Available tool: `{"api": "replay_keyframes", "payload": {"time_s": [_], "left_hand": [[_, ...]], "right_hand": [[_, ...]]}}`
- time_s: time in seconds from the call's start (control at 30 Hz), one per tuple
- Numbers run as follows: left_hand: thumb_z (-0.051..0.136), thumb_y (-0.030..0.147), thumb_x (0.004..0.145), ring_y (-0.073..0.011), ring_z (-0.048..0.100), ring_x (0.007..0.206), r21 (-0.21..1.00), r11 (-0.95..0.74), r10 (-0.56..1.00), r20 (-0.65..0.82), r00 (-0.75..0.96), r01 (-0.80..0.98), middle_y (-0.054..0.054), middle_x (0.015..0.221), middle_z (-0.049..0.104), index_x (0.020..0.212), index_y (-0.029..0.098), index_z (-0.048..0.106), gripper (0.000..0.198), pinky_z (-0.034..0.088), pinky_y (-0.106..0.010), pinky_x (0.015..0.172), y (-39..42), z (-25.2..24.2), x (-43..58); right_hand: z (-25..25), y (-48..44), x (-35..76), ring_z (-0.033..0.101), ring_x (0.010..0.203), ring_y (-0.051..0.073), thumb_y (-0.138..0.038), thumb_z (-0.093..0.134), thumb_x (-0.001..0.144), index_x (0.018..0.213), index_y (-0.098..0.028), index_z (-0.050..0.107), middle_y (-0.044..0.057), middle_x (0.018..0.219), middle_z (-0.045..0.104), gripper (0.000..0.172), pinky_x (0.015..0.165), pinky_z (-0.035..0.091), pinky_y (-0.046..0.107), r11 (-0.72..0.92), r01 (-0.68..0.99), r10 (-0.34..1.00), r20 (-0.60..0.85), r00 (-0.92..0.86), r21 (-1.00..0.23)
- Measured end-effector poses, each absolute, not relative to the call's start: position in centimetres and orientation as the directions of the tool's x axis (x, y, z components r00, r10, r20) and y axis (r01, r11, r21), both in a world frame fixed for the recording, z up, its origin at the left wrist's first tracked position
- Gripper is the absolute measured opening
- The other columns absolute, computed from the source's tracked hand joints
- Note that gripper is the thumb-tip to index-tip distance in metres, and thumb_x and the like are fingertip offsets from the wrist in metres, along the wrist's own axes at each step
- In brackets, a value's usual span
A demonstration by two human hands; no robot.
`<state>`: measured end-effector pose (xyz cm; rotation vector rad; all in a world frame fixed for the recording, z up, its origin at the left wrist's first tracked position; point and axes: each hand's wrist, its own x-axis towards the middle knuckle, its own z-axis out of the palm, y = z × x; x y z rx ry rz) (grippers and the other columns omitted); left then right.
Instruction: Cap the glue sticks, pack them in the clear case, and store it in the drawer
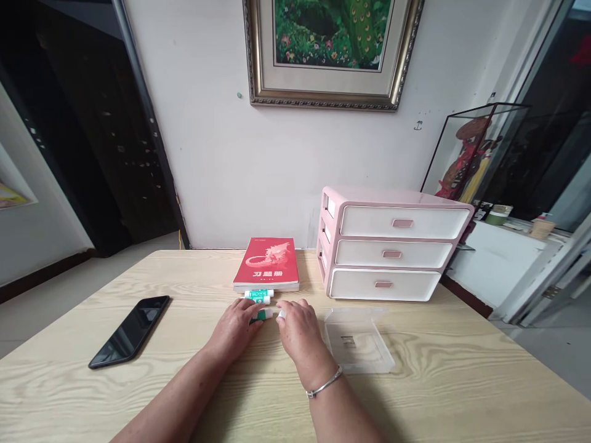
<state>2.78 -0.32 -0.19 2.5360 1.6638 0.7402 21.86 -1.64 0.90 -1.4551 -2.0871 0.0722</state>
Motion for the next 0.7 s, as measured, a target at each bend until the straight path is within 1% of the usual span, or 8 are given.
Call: {"api": "replay_keyframes", "payload": {"time_s": [0.07,0.2,0.3,0.37,0.43,0.53,0.63,0.7], "left_hand": [[0.065,0.019,0.083,-0.0272,0.055,0.111,0.293,-0.434,0.862,0.411,0.297,0.852,-0.009,0.117,0.065,0.124,0.022,0.065,0.041,0.044,-0.039,0.098,-0.2,-0.5,2.3],[0.065,0.02,0.082,-0.0279,0.056,0.111,0.379,-0.413,0.867,0.442,0.23,0.828,-0.01,0.115,0.065,0.121,0.019,0.067,0.04,0.045,-0.04,0.099,0.0,-1.0,1.0],[0.061,0.026,0.084,-0.0271,0.058,0.11,0.486,-0.387,0.877,0.456,0.151,0.784,-0.01,0.114,0.066,0.117,0.021,0.069,0.034,0.046,-0.039,0.097,0.2,-1.4,0.0],[0.057,0.03,0.086,-0.0256,0.06,0.107,0.575,-0.362,0.888,0.453,0.083,0.733,-0.008,0.114,0.067,0.112,0.022,0.07,0.03,0.048,-0.037,0.093,0.4,-1.7,-0.4],[0.054,0.035,0.088,-0.0234,0.064,0.098,0.682,-0.317,0.91,0.415,0.009,0.659,-0.007,0.111,0.068,0.107,0.023,0.072,0.029,0.051,-0.034,0.085,0.6,-1.7,-0.6],[0.052,0.044,0.087,-0.0213,0.066,0.083,0.817,-0.223,0.941,0.323,-0.102,0.532,-0.006,0.1,0.072,0.1,0.021,0.072,0.033,0.051,-0.032,0.076,0.6,-1.5,-0.6],[0.055,0.045,0.083,-0.0221,0.067,0.086,0.898,-0.155,0.951,0.249,-0.186,0.413,-0.006,0.094,0.074,0.1,0.019,0.071,0.035,0.049,-0.031,0.078,0.3,-0.8,-0.6],[0.056,0.045,0.08,-0.0227,0.068,0.087,0.934,-0.116,0.954,0.199,-0.223,0.337,-0.006,0.089,0.073,0.099,0.017,0.07,0.037,0.049,-0.031,0.076,0.1,-0.4,-0.6]], "right_hand": [[0.6,-1.6,22.1,0.057,0.104,0.025,-0.014,0.061,0.084,0.115,-0.022,0.068,0.004,0.107,0.072,0.032,0.093,0.04,0.034,0.384,0.857,0.883,0.41,-0.231,-0.344],[0.5,-1.7,22.1,0.057,0.102,0.026,-0.014,0.061,0.083,0.108,-0.024,0.071,0.005,0.101,0.073,0.029,0.09,0.04,0.034,0.367,0.874,0.891,0.39,-0.232,-0.32],[1.1,-1.8,21.9,0.058,0.1,0.025,-0.015,0.06,0.085,0.107,-0.022,0.071,0.006,0.101,0.073,0.026,0.09,0.04,0.034,0.38,0.862,0.875,0.433,-0.218,-0.336],[1.7,-1.8,21.7,0.059,0.099,0.024,-0.016,0.054,0.089,0.106,-0.02,0.07,0.006,0.101,0.072,0.024,0.091,0.04,0.033,0.395,0.84,0.853,0.488,-0.185,-0.372],[2.3,-1.9,21.7,0.06,0.097,0.023,-0.02,0.047,0.094,0.104,-0.019,0.07,0.007,0.099,0.072,0.025,0.089,0.042,0.032,0.405,0.797,0.833,0.54,-0.119,-0.449],[2.9,-1.9,21.8,0.062,0.083,0.02,-0.034,0.041,0.099,0.1,-0.02,0.068,0.005,0.088,0.071,0.031,0.076,0.044,0.029,0.356,0.679,0.841,0.537,0.067,-0.642],[3.0,-1.9,22.1,0.058,0.065,0.018,-0.049,0.039,0.098,0.093,-0.02,0.065,0.001,0.071,0.065,0.039,0.063,0.042,0.027,0.281,0.529,0.853,0.461,0.245,-0.801],[3.0,-1.8,22.1,0.056,0.063,0.018,-0.052,0.039,0.097,0.088,-0.02,0.064,0.001,0.068,0.064,0.042,0.06,0.041,0.026,0.264,0.454,0.855,0.424,0.3,-0.851]]}}
